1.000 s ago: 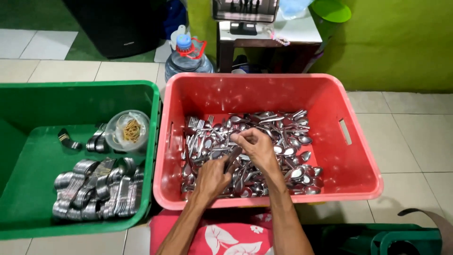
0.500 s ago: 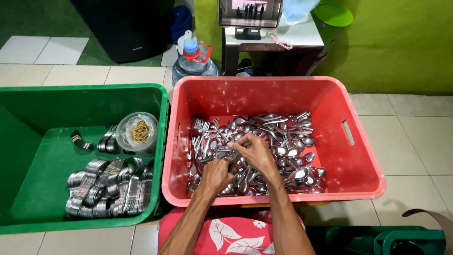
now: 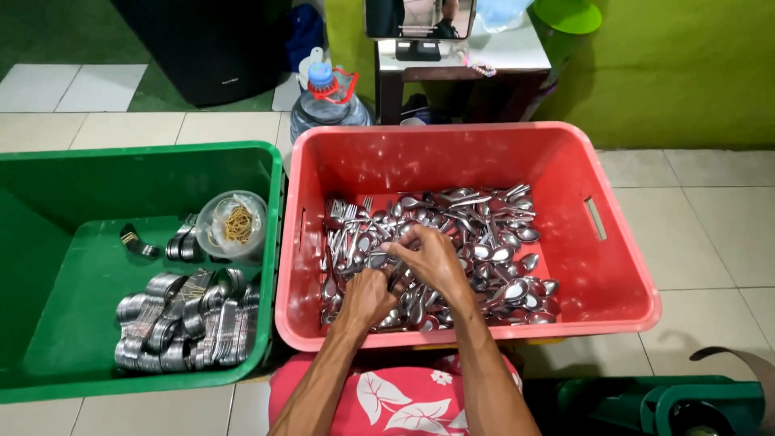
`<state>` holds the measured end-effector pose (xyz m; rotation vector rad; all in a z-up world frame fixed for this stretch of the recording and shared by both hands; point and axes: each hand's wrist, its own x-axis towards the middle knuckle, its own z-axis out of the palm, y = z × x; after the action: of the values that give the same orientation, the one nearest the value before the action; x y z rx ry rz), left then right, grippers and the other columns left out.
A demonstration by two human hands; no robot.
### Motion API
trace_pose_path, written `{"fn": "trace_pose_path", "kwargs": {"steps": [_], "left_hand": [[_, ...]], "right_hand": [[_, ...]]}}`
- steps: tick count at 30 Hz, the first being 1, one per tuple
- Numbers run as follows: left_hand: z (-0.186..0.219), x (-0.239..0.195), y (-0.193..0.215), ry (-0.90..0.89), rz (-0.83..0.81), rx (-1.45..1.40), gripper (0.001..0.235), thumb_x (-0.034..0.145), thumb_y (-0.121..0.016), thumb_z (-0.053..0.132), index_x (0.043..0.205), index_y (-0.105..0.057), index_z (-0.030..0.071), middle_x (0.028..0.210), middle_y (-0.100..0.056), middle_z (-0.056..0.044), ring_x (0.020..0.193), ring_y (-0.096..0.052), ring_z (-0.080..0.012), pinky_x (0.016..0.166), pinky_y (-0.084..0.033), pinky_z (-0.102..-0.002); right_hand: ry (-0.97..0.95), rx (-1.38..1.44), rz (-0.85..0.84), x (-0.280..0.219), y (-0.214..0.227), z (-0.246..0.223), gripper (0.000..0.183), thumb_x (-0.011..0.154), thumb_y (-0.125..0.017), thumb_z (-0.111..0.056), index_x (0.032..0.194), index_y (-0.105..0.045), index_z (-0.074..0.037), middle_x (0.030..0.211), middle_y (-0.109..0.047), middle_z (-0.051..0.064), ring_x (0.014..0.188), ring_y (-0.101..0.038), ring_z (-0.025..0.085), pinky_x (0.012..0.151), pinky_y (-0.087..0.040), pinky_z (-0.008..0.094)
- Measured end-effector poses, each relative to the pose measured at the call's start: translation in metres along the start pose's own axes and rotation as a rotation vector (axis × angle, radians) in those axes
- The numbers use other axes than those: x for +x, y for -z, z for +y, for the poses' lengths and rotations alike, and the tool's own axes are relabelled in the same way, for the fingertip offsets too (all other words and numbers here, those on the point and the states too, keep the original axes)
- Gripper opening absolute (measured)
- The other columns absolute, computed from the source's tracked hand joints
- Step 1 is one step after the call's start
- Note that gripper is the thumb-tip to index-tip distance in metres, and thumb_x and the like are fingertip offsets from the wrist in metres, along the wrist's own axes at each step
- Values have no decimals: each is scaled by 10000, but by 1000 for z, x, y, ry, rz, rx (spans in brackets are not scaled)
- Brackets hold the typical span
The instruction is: The person sits on the floor and repeatedly gathers forks from a pink bin, aligns them into neat stacks, and secures each bundle with a rubber band. Bundled forks are placed into a green bin. The person continues this process throughout the clip.
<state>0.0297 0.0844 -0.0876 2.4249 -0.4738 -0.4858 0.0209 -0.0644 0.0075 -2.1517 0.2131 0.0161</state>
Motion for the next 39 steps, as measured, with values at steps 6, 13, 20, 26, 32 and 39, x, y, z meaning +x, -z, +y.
{"fn": "trace_pose_path", "kwargs": {"steps": [6,13,20,26,32,39], "left_hand": [[-20,7,-15,6,-20,18,354,877,-602,333,939,-754,19,856,-739,-270,950,-717,-497,818,-549,-594],[-5,-1,-5,19,-3,7,371,880,-604,330,961,-754,0,866,-743,-271,941,-717,-498,831,-545,-601],[6,-9,6,55,-81,1,369,897,-592,346,986,-764,33,887,-750,-250,1001,-709,-480,872,-541,-588],[-1,-3,2,48,-76,-11,346,886,-592,357,934,-763,60,857,-748,-228,979,-713,-470,855,-542,-578],[7,-11,15,25,-52,-38,352,884,-596,372,912,-748,56,830,-747,-220,940,-719,-472,843,-537,-588],[11,-13,11,-33,43,-223,245,828,-626,177,883,-721,-43,836,-738,-248,895,-695,-508,757,-506,-620]], "right_hand": [[36,-23,-37,2,-4,5,448,819,-839,-410,945,-752,10,890,-778,236,923,-743,434,787,-554,517],[-16,3,-49,-5,5,-15,362,897,-808,-343,970,-732,4,913,-779,216,855,-733,348,811,-573,428],[-21,-45,-55,-2,1,-10,434,844,-828,-425,954,-737,-15,913,-779,229,933,-739,405,834,-560,485],[-53,-6,-70,-7,11,-20,358,860,-833,-329,962,-729,-2,922,-773,227,907,-735,372,802,-563,454],[-144,34,-201,-16,20,-30,341,895,-811,-275,1024,-705,22,1018,-752,249,906,-703,354,836,-553,448],[-149,37,-301,-20,20,-27,377,839,-867,-300,989,-670,-15,866,-713,130,789,-673,258,764,-548,423]]}}
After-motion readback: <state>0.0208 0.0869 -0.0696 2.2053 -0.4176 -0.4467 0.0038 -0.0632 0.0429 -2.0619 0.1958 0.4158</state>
